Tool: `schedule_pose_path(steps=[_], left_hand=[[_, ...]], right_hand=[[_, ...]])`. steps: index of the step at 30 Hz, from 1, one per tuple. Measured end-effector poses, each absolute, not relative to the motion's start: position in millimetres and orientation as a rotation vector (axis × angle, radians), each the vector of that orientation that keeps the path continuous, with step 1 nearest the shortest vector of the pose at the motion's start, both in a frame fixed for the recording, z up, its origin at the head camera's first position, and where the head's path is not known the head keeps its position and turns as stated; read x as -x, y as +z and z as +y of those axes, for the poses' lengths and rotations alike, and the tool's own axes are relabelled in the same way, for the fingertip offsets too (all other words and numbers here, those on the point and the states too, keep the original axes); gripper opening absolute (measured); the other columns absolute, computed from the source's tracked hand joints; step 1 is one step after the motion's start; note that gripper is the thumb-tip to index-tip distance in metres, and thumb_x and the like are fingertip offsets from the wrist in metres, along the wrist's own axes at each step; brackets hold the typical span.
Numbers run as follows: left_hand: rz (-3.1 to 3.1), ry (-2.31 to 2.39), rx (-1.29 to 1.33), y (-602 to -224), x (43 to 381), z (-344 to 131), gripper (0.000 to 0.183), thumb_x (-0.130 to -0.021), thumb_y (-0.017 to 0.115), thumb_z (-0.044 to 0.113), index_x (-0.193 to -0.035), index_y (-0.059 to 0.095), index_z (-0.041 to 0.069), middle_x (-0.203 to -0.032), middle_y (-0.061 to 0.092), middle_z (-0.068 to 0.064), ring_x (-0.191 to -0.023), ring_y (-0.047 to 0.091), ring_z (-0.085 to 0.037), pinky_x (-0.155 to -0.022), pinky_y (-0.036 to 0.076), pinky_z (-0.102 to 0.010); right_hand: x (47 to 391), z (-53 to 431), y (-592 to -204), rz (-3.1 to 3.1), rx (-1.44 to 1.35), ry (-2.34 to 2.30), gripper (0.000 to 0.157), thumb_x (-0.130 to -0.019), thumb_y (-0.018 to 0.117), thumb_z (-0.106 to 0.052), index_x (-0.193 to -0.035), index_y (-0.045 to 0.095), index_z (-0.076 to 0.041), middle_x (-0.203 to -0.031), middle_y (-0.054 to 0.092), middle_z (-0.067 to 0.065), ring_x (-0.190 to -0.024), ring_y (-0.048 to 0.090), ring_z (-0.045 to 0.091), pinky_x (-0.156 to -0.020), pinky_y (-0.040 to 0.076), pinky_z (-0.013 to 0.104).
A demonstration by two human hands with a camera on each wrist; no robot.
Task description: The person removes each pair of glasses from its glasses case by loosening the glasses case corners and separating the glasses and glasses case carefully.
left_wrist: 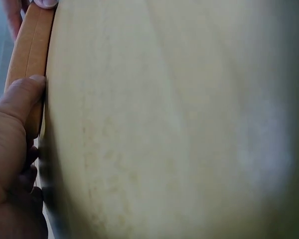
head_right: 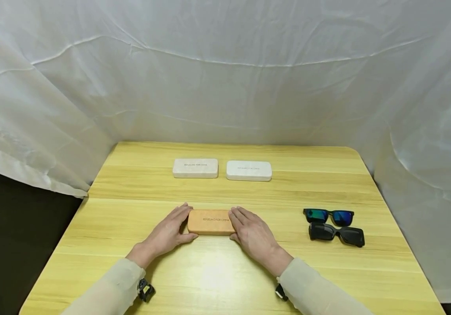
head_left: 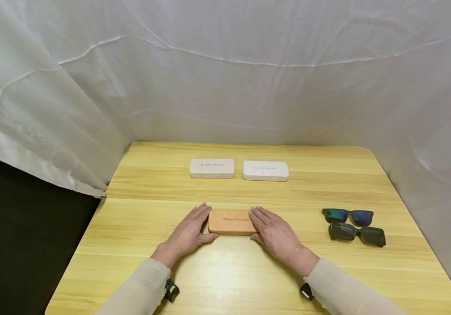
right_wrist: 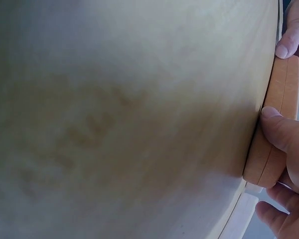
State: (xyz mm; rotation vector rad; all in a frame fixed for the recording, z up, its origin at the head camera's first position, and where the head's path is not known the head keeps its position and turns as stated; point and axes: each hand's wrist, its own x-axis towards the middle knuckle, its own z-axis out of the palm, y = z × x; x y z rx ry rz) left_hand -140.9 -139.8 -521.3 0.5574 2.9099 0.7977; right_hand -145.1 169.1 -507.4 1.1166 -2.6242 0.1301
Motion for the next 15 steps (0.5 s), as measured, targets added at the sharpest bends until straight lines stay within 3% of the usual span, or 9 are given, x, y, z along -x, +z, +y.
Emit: schedule_pose_path(steps=[6, 9, 15], left_hand=[[2.966, 0.759, -0.584, -523.0, 140.3, -138.6, 0.079, -0.091, 0.083, 0.046, -0.149, 0.053, 0.002, -0.146, 0.055, -0.015, -0.137, 0.047, -0.035, -0.118, 0.040, -0.051], [2.975, 0.748, -0.593, -521.9, 140.2, -138.5, 0.076, -0.091, 0.083, 0.046, -0.147, 0.055, 0.002, -0.139, 0.056, -0.015, -0.129, 0.048, -0.035, -0.111, 0.041, -0.051], [2.967, 0.753, -0.587, -519.0, 141.2, -139.1, 0.078, -0.090, 0.084, 0.046, -0.147, 0.055, 0.001, -0.139, 0.057, -0.015, -0.129, 0.049, -0.034, -0.111, 0.042, -0.050]], right_hand=[[144.8, 169.0, -506.9, -2.629, -1.110, 0.120, 0.068, -0.094, 0.079, -0.036, -0.146, 0.059, 0.004, -0.149, 0.061, 0.019, -0.139, 0.058, 0.034, -0.118, 0.046, 0.044], [145.0, 168.4, -506.3, -2.627, -1.109, 0.124, 0.068, -0.094, 0.080, -0.036, -0.146, 0.059, 0.004, -0.148, 0.062, 0.019, -0.139, 0.059, 0.034, -0.118, 0.046, 0.044], [145.6, 168.0, -505.5, -2.616, -1.114, 0.139, 0.068, -0.093, 0.080, -0.036, -0.145, 0.060, 0.004, -0.148, 0.062, 0.019, -0.138, 0.060, 0.035, -0.117, 0.047, 0.045]])
